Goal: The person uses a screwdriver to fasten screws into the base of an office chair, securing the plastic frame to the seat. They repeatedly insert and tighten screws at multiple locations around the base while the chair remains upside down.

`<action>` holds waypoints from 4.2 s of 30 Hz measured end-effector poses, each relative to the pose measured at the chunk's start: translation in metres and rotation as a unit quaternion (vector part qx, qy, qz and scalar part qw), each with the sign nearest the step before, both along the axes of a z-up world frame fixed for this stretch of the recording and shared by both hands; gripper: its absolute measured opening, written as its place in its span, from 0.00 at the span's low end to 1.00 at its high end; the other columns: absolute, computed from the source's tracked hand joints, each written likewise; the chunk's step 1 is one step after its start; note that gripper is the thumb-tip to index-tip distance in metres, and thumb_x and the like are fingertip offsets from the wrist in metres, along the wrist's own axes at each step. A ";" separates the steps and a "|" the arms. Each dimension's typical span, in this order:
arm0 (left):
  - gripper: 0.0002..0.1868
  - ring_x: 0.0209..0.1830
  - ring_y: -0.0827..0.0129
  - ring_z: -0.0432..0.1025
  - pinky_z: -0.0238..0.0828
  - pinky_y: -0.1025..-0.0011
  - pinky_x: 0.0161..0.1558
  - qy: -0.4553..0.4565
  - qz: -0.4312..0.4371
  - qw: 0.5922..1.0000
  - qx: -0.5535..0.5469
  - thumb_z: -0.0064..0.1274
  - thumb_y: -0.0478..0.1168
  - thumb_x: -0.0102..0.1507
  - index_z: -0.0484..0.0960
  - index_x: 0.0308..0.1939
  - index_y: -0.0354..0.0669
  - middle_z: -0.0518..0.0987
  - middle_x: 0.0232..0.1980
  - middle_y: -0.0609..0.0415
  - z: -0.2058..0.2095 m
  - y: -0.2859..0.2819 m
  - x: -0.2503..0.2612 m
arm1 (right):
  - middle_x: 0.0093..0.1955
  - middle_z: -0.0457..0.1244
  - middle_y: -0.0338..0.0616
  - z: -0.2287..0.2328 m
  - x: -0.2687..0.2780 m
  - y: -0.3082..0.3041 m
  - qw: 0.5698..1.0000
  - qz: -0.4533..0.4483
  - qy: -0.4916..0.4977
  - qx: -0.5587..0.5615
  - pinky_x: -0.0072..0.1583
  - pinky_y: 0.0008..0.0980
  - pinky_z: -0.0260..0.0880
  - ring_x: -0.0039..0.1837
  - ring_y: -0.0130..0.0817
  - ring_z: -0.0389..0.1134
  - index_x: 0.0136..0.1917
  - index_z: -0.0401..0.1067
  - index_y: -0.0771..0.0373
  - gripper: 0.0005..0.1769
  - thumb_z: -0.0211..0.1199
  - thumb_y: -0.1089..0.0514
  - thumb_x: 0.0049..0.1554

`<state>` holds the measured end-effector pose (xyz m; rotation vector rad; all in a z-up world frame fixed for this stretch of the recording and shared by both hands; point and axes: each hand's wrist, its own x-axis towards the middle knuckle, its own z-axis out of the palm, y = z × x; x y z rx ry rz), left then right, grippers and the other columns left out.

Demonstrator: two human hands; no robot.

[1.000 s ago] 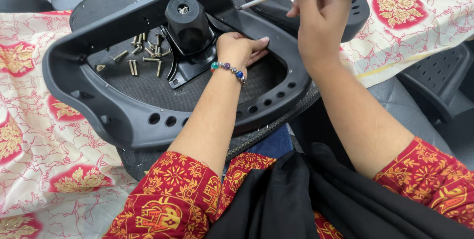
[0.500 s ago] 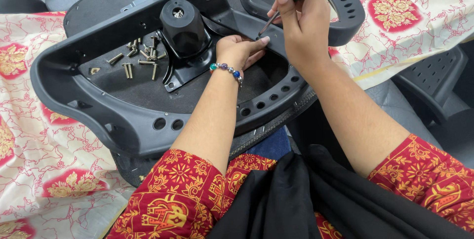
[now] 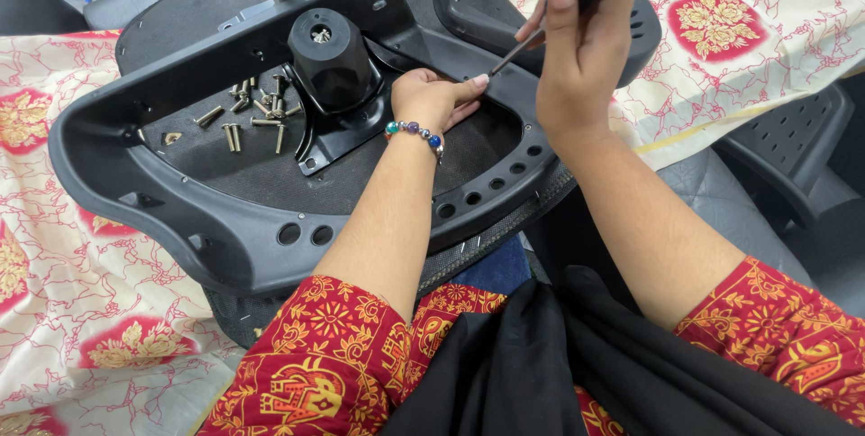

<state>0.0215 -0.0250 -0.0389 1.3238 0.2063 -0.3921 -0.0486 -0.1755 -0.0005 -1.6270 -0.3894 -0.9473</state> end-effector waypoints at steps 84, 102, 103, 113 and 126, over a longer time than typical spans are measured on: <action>0.16 0.30 0.77 0.74 0.72 0.79 0.32 0.094 -0.358 0.929 -0.032 0.67 0.31 0.53 0.84 0.45 0.41 0.84 0.36 0.59 0.001 0.001 -0.032 | 0.53 0.64 0.45 0.070 -0.061 0.025 0.960 0.045 0.208 -0.180 0.54 0.30 0.69 0.51 0.27 0.65 0.74 0.56 0.63 0.22 0.54 0.62 0.69; 0.13 0.24 0.84 0.66 0.62 0.83 0.25 0.080 -0.359 0.930 0.016 0.72 0.34 0.51 0.83 0.34 0.49 0.79 0.29 0.67 -0.005 -0.003 -0.030 | 0.52 0.61 0.39 0.052 -0.045 -0.005 0.901 0.342 0.255 0.079 0.56 0.29 0.62 0.51 0.25 0.58 0.65 0.64 0.58 0.24 0.59 0.40 0.66; 0.13 0.24 0.83 0.67 0.64 0.82 0.25 0.085 -0.357 0.930 0.008 0.72 0.34 0.51 0.83 0.34 0.48 0.79 0.29 0.67 -0.006 -0.004 -0.029 | 0.52 0.62 0.39 0.053 -0.045 -0.007 0.900 0.340 0.256 0.091 0.55 0.30 0.63 0.49 0.26 0.58 0.64 0.64 0.58 0.23 0.59 0.40 0.67; 0.12 0.26 0.80 0.74 0.72 0.81 0.25 0.088 -0.364 0.927 -0.005 0.70 0.33 0.52 0.83 0.36 0.43 0.82 0.31 0.61 -0.007 -0.004 -0.028 | 0.47 0.58 0.38 0.038 -0.037 -0.022 0.875 0.381 0.259 0.146 0.54 0.30 0.59 0.45 0.26 0.54 0.58 0.68 0.61 0.23 0.56 0.39 0.68; 0.11 0.26 0.80 0.73 0.69 0.82 0.23 0.062 -0.386 0.920 0.003 0.69 0.35 0.55 0.84 0.39 0.41 0.81 0.31 0.61 -0.005 -0.001 -0.029 | 0.37 0.52 0.31 0.046 -0.027 -0.007 0.853 0.405 0.301 0.129 0.44 0.26 0.50 0.40 0.23 0.49 0.56 0.65 0.53 0.21 0.60 0.38 0.60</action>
